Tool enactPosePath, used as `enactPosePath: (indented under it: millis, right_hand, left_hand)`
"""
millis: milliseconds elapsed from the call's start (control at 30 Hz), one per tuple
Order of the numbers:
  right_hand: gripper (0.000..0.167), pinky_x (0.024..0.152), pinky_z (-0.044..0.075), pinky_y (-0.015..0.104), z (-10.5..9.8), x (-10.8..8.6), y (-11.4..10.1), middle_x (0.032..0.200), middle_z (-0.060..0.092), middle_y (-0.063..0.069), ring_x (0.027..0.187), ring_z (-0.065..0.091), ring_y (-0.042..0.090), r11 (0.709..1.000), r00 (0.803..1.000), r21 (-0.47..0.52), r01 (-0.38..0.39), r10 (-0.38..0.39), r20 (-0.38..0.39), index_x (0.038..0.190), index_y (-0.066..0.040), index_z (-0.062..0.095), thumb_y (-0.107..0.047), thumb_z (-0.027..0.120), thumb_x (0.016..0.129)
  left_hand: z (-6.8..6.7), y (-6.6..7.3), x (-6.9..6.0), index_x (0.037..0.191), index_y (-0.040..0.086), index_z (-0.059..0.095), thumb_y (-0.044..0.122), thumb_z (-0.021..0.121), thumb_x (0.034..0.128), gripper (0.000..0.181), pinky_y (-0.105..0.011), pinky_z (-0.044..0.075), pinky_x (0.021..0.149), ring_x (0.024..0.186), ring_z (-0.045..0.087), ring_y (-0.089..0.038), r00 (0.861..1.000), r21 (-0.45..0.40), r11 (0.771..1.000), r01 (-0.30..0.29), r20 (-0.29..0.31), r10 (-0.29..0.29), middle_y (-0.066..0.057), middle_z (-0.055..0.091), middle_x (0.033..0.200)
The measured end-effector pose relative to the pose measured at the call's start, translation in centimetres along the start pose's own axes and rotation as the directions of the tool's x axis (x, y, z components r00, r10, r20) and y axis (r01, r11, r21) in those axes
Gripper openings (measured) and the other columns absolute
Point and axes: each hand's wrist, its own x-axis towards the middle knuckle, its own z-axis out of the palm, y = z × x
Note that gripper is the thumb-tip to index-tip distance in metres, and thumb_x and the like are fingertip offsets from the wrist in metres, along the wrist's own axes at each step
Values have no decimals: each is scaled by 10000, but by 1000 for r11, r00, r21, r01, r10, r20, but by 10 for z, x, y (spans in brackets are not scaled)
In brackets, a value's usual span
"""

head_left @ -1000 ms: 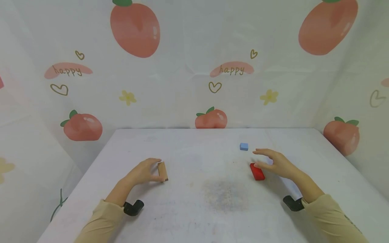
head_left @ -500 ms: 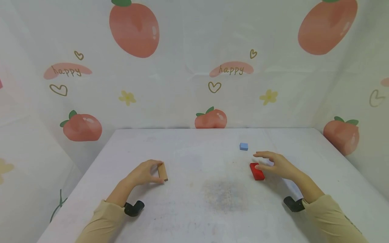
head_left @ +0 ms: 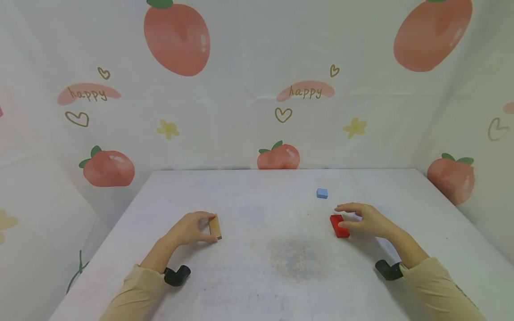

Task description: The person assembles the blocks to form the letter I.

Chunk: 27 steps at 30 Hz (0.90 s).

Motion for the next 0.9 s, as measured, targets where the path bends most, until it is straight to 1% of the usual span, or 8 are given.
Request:
enactPosePath:
  millis: [100, 233, 433, 600, 733, 900]
  right_hand:
    - [430, 935, 429, 608, -1, 0, 0, 1230, 598, 219, 1121, 540, 426, 1000, 1000, 2, -10, 10, 25, 1202, -18, 598, -192, 694, 820]
    - [423, 926, 439, 606, -1, 1, 2, 1223, 602, 222, 1116, 541, 422, 1000, 998, 9, -17, 16, 57, 1182, -28, 616, -198, 706, 806]
    - [400, 937, 439, 590, -1, 2, 7, 1226, 610, 213, 1132, 529, 417, 1000, 996, 7, -11, 10, 86, 1149, -51, 653, -194, 728, 783]
    - [344, 942, 434, 589, -1, 3, 6, 1221, 624, 185, 1153, 522, 413, 1000, 994, 7, -23, 22, 110, 1097, -89, 690, -200, 737, 775]
    - [313, 949, 430, 581, -1, 2, 5, 1216, 633, 166, 1164, 520, 413, 1000, 992, 8, -28, 27, 122, 1067, -89, 708, -195, 738, 773]
    - [308, 948, 434, 568, 0, 2, 3, 1209, 634, 176, 1160, 527, 417, 1000, 992, -6, -18, 18, 121, 1048, -75, 716, -199, 746, 768]
  left_hand:
    - [0, -1, 0, 1274, 43, 566, 345, 797, 702, 687, -539, 381, 1032, 1255, 459, -411, 1000, 0, 1000, -3, -7, 3, -190, 555, 1312]
    - [1, -2, 0, 1264, 38, 574, 339, 793, 705, 671, -538, 393, 1019, 1239, 473, -412, 1000, 8, 1000, -22, -15, 22, -191, 567, 1296]
    - [0, 0, 0, 1249, 31, 585, 343, 790, 705, 660, -529, 404, 1014, 1225, 491, -409, 998, 27, 999, -41, -36, 42, -192, 580, 1281]
    - [0, 1, 1, 1244, 31, 589, 336, 786, 710, 646, -528, 417, 1000, 1212, 504, -405, 997, 36, 998, -59, -53, 61, -191, 585, 1274]
    - [1, 0, 2, 1245, 40, 590, 345, 785, 711, 645, -524, 423, 996, 1210, 508, -399, 996, 40, 997, -66, -59, 68, -186, 586, 1275]
    - [2, 1, 4, 1246, 48, 592, 367, 783, 711, 651, -516, 425, 998, 1206, 516, -388, 995, 39, 996, -75, -70, 77, -177, 590, 1273]
